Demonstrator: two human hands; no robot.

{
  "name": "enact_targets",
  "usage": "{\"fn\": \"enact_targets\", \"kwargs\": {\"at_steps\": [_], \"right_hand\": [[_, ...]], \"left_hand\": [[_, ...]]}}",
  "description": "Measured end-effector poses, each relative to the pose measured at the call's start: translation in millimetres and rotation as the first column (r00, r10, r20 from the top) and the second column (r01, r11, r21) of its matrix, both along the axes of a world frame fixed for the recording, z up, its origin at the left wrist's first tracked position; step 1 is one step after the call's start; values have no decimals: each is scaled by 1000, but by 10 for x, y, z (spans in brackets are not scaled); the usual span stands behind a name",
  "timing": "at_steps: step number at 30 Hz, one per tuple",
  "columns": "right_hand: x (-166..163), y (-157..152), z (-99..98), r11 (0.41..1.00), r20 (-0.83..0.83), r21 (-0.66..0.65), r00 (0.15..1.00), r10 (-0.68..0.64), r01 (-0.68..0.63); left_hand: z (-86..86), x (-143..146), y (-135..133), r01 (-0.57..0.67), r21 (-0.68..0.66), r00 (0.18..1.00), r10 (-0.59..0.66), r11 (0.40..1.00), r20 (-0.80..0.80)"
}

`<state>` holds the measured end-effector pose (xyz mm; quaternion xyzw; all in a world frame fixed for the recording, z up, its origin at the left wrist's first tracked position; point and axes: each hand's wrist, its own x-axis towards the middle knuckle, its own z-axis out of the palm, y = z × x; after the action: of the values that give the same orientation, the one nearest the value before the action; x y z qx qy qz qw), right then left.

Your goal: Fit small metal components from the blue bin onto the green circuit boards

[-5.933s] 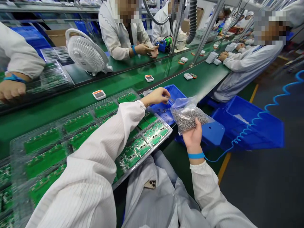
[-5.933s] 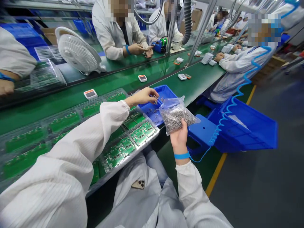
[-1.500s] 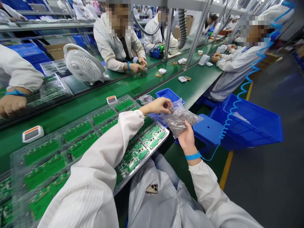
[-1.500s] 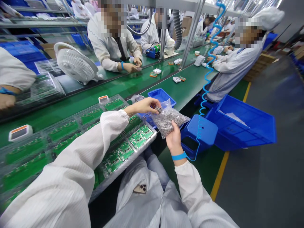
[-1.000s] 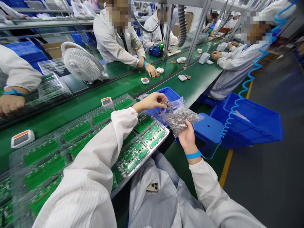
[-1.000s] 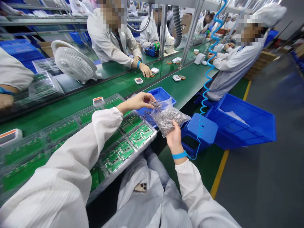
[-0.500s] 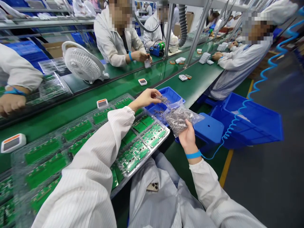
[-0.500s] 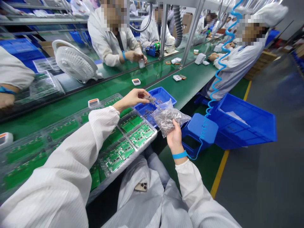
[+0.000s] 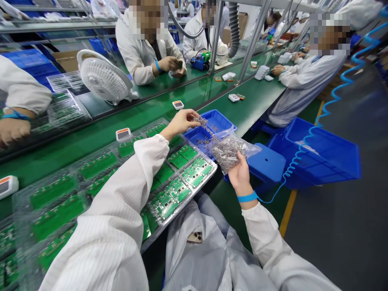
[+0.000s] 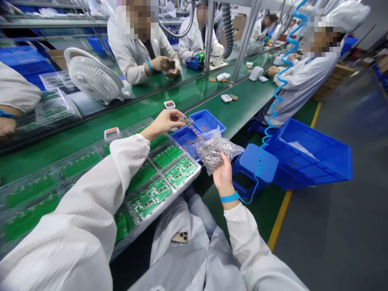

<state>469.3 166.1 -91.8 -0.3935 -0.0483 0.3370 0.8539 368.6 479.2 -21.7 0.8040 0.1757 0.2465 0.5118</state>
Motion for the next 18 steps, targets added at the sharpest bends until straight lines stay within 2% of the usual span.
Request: {"fn": "enact_targets", "kwargs": {"at_steps": [12, 18], "right_hand": [[6, -1, 18, 1000, -11, -4, 1000, -4, 4], [8, 15, -13, 1000, -22, -26, 1000, 0, -1]], "left_hand": [[-32, -49, 52, -39, 68, 999, 39, 997, -1], [-62, 13, -75, 92, 175, 987, -66, 980, -150]]}}
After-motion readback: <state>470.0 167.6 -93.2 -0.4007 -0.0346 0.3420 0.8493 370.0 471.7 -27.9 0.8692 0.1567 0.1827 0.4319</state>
